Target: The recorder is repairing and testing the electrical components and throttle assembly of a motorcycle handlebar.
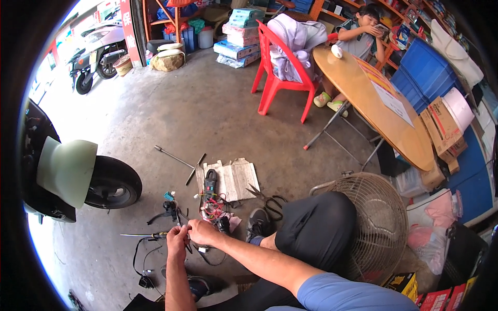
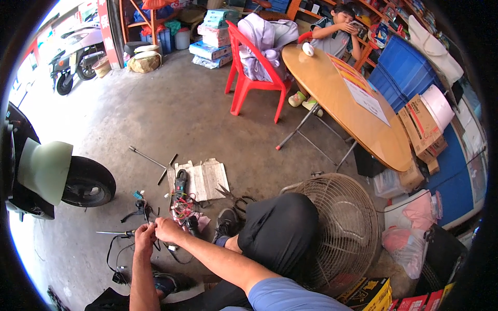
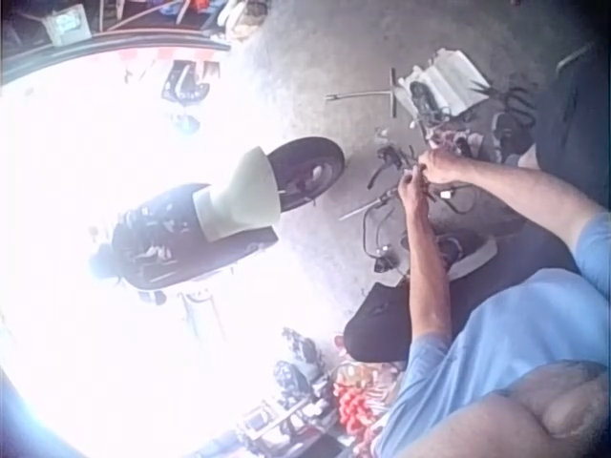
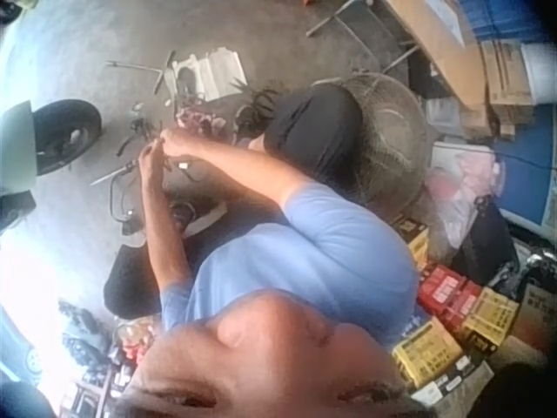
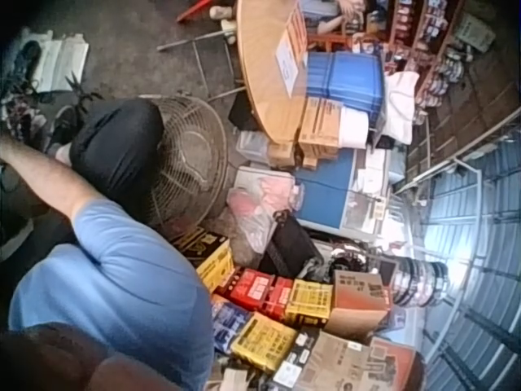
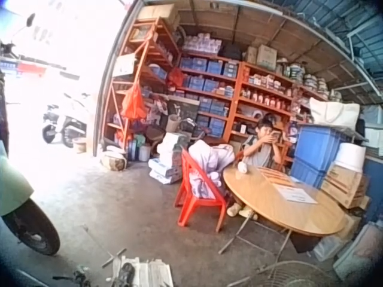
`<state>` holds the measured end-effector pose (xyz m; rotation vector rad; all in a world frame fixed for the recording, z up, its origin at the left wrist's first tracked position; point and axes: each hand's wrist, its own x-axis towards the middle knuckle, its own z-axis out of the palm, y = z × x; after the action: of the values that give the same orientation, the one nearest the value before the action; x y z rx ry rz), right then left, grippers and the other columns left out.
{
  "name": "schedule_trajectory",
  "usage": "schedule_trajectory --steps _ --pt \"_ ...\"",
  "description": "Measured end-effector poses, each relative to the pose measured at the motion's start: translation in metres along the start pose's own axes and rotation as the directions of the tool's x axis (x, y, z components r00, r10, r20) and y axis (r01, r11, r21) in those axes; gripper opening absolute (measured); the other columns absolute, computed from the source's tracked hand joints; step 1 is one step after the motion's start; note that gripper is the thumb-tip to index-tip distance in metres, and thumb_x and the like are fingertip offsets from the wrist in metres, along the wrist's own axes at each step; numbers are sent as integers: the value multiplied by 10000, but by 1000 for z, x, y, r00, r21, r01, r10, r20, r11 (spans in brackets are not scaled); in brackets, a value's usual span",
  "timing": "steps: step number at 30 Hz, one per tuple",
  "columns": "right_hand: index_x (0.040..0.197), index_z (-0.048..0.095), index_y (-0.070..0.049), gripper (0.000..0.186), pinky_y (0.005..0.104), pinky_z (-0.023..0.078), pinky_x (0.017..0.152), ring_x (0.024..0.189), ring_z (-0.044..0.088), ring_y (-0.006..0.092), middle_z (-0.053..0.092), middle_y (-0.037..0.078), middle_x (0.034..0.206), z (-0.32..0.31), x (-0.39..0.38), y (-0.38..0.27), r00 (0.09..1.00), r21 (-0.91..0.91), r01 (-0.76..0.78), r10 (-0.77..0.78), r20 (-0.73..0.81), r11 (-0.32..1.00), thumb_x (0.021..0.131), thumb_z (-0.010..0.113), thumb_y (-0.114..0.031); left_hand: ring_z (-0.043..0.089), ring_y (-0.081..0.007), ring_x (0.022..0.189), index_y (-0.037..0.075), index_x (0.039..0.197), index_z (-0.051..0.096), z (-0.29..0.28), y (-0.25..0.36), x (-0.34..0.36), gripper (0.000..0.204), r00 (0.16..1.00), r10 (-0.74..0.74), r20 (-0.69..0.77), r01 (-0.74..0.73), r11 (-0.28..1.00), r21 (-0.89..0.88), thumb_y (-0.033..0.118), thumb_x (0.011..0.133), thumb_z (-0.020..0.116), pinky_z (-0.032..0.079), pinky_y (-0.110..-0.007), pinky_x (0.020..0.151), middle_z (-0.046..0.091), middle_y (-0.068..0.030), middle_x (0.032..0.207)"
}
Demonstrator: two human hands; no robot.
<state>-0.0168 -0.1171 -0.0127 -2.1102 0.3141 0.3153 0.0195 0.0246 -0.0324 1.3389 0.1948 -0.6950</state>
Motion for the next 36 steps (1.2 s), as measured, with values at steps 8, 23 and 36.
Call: schedule_trajectory --steps 8,23,36 --pt "974 649 -19 236 446 500 818 935 650 357 674 209 951 -1 5 6 999 -37 0 2 54 999 838 606 -208 539 -65 566 33 790 566 2 -7 4 151 948 279 -156 -221 925 310 105 847 685 419 -218 503 602 -2 680" --pt "956 643 -68 190 464 512 777 882 656 342 677 162 891 8 8 19 970 -135 134 -158 -187 982 802 637 -179 566 -91 657 -4 983 653 5 -9 -4 197 956 269 -112 -209 900 383 146 860 684 478 -252 578 640 -27 794" --pt "921 672 -26 167 360 522 749 807 681 250 703 125 869 -2 18 21 992 135 122 -117 -45 983 793 668 -134 550 -59 671 -11 1047 635 1 -10 -9 209 967 234 -103 -219 966 136 39 845 654 463 -217 606 619 9 775"
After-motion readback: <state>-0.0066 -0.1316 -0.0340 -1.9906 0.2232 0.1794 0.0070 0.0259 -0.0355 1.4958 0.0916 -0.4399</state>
